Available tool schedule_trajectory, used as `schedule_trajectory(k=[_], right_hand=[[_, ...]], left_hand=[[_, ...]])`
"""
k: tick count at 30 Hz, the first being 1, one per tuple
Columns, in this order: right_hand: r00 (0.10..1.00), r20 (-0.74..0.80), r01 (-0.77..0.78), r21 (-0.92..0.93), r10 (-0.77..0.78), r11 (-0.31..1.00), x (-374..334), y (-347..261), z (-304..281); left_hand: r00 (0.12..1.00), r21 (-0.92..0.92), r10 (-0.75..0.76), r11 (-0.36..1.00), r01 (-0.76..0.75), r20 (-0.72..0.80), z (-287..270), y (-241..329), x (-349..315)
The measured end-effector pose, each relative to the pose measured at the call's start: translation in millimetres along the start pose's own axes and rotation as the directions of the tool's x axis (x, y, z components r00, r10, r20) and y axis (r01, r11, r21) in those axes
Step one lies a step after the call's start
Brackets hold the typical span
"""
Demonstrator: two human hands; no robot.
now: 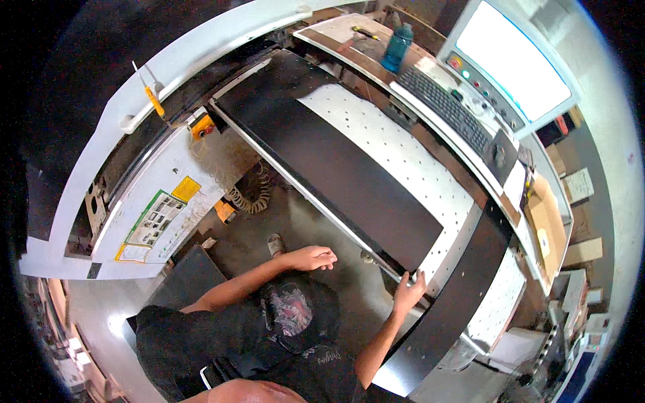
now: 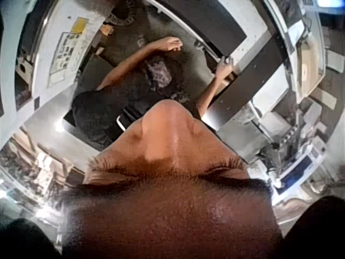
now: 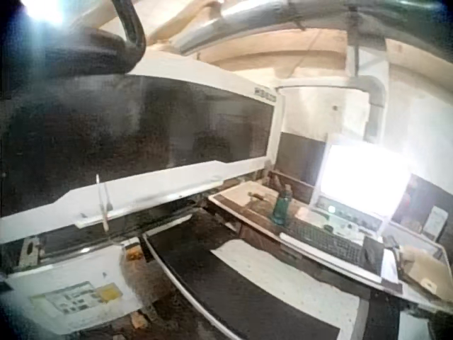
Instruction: The person uses a yellow utility knife to cut a dark rectangular panel on a white workbench. They then lift the cut panel and place it onto a stack of similar panels on the floor. This process is repeated with another panel.
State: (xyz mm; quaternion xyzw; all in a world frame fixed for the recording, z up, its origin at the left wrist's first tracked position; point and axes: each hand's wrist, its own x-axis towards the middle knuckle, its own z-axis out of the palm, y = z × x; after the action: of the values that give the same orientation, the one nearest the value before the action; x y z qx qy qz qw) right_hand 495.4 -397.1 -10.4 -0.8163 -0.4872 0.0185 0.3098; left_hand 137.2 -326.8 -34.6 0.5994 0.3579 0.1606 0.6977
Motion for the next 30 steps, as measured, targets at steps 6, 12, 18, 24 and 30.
schedule_trajectory(k=[6,12,18,24,30], right_hand=[[0.992,-0.072,-0.111,-0.17,0.1,0.979,14.1,-26.3,24.8],[0.96,-0.15,-0.265,-0.205,0.237,0.942,-9.3,-62.5,38.2],[0.93,-0.049,-0.362,0.065,0.365,0.93,-74.2,-97.8,29.0],[0.957,0.215,-0.265,0.362,0.196,0.894,-117.3,-93.3,27.4],[0.979,0.194,-0.107,0.23,0.063,0.967,-82.8,-126.5,3.0]], left_hand=[[0.98,-0.208,-0.034,0.978,-0.008,-0.195,-67.4,-28.3,-22.8],[0.941,-0.34,-0.171,0.938,0.065,-0.293,-143.2,-19.4,-41.6],[0.884,-0.364,-0.244,0.927,0.092,-0.398,-198.8,-27.5,-15.4],[0.797,-0.444,-0.433,0.864,0.235,-0.421,-224.3,-14.3,-7.5],[0.88,-0.469,-0.09,0.869,-0.159,-0.466,-233.7,31.4,-17.9]])
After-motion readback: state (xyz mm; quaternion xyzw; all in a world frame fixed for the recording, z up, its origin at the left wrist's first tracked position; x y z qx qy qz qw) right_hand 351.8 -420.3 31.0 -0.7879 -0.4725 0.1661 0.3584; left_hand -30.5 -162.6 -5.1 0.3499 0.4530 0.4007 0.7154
